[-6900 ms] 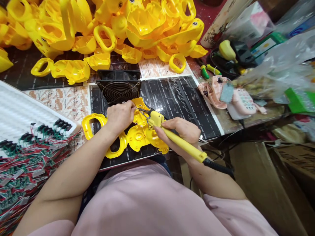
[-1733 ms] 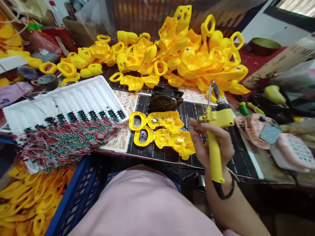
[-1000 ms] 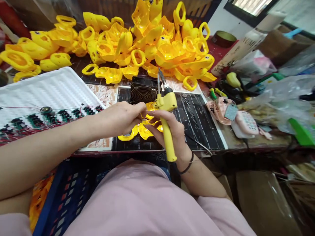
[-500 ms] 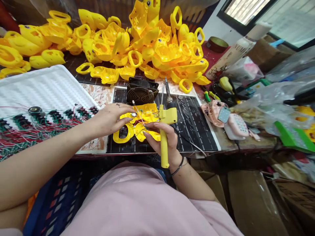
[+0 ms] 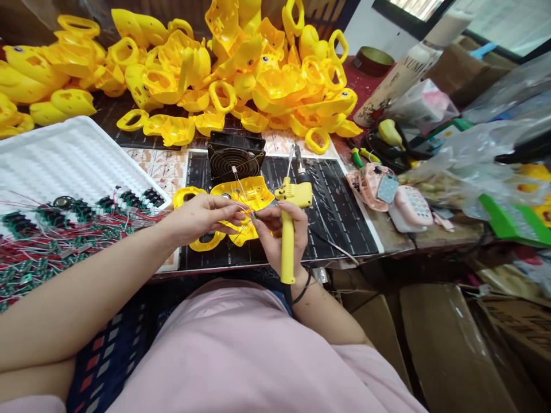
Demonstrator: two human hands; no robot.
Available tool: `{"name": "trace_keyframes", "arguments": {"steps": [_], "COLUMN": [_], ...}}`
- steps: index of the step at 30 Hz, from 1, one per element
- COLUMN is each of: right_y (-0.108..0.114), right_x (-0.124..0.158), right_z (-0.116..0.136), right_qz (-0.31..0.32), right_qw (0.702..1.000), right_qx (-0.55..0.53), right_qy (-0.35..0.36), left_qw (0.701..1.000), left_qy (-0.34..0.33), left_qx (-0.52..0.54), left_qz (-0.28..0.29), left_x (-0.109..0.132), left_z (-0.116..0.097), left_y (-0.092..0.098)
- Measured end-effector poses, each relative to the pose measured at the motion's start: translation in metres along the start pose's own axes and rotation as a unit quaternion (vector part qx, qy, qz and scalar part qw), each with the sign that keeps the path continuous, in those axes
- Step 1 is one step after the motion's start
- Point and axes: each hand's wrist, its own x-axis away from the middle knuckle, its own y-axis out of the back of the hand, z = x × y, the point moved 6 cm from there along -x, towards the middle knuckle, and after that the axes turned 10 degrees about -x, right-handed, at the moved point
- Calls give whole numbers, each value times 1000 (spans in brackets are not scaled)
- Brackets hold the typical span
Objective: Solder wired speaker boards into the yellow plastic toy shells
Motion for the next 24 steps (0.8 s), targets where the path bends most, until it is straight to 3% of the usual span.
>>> {"name": "trace_keyframes", "arguments": {"steps": [6,11,15,20,24], "right_y": [0,-3,5,12,8], "right_x": [1,5,-2,-29,-32], "right_z": [-4,7,17,10,17], "right_qz": [-26,8,7,-15,-18], "right_qw": [999,991,989,999,1000], "right_qx": [38,114,117,32,-17], "right_qy": [12,65,93,4,-10], "left_qw": [990,976,983,988,986], "left_qy": [-80,-114,-115,-95,-98], "left_qx": [17,42,2,-117,-120], "left_qz": [-119,-181,-147,-39,-58], "left_x": [-3,-5,-2,2,0], "left_z": [-4,-8,-21,-32,-34], "left_y": [-16,-18,-15,-21,-16]}}
